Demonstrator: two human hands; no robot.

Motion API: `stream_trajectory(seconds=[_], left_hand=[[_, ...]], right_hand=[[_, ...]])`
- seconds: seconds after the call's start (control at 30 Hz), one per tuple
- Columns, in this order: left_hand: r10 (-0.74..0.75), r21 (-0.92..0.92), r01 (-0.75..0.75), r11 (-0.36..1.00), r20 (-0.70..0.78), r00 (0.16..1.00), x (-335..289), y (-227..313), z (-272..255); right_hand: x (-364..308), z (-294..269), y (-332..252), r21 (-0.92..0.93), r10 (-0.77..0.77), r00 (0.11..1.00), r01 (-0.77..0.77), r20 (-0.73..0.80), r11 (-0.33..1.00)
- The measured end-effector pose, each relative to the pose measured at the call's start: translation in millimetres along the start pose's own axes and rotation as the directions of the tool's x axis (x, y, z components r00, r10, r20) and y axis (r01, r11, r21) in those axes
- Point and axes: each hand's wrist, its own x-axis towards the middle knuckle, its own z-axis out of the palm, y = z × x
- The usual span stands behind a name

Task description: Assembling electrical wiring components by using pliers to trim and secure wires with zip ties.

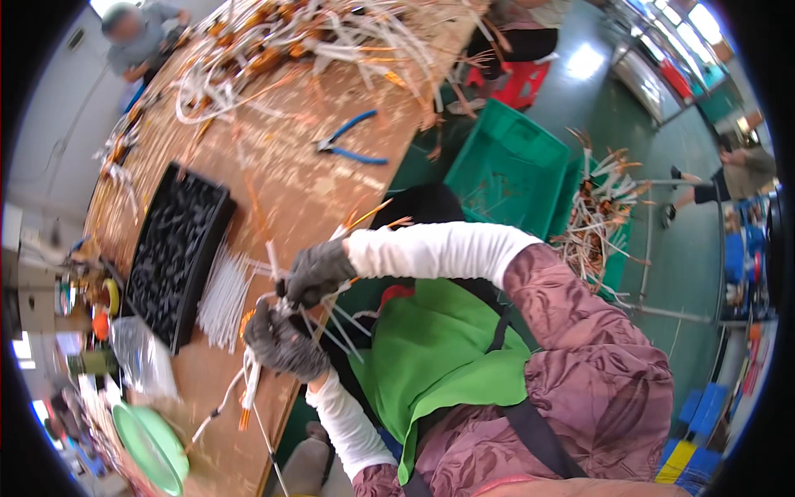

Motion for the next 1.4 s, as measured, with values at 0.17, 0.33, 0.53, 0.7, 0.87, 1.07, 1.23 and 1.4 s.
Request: stream_trajectory(seconds=[0.17, 0.33, 0.53, 0.7, 0.87, 1.07, 1.23, 1.4], left_hand=[[-0.122, -0.193, 0.117, 0.974, -0.013, 0.992, -3.2, 10.6, 14.2], [0.044, -0.085, -0.05, 0.995, -0.062, 0.997, 6.5, 16.4, 12.2], [0.021, -0.08, -0.029, 0.996, -0.095, 0.995, 7.5, 15.7, 9.2], [0.024, -0.117, -0.033, 0.993, -0.076, 0.997, 5.8, 11.2, 8.4], [0.152, -0.133, -0.15, 0.98, 0.001, 0.988, 3.9, 14.3, 5.5], [0.135, -0.13, -0.134, 0.982, 0.005, 0.991, -1.0, 17.9, -2.1], [0.317, 0.067, -0.323, 0.944, 0.082, 0.945, -8.1, 13.9, -9.2], [0.34, 0.243, -0.35, 0.905, 0.084, 0.937, 12.0, 5.6, 7.1]], right_hand=[[0.1, -16.4, 19.7, -0.286, -0.38, 0.922, 0.384, 0.072, 0.878], [-15.6, -13.5, 9.0, -0.586, -0.46, 0.872, 0.463, 0.166, 0.665], [-7.3, -2.1, 5.4, 0.112, 0.087, 0.988, -0.073, -0.125, 0.991], [1.9, -3.5, 14.3, 0.108, 0.046, 0.991, -0.033, -0.124, 0.994], [-5.8, 0.8, 7.5, 0.078, 0.033, 0.991, -0.023, -0.13, 0.997], [-34.2, 34.2, 6.1, -0.121, -0.283, 0.933, 0.262, -0.22, 0.957], [-21.8, 36.6, 23.1, -0.312, -0.546, 0.804, 0.469, -0.236, 0.826], [-51.2, 76.6, 1.5, -0.466, -0.552, 0.831, 0.463, -0.068, 0.754]])
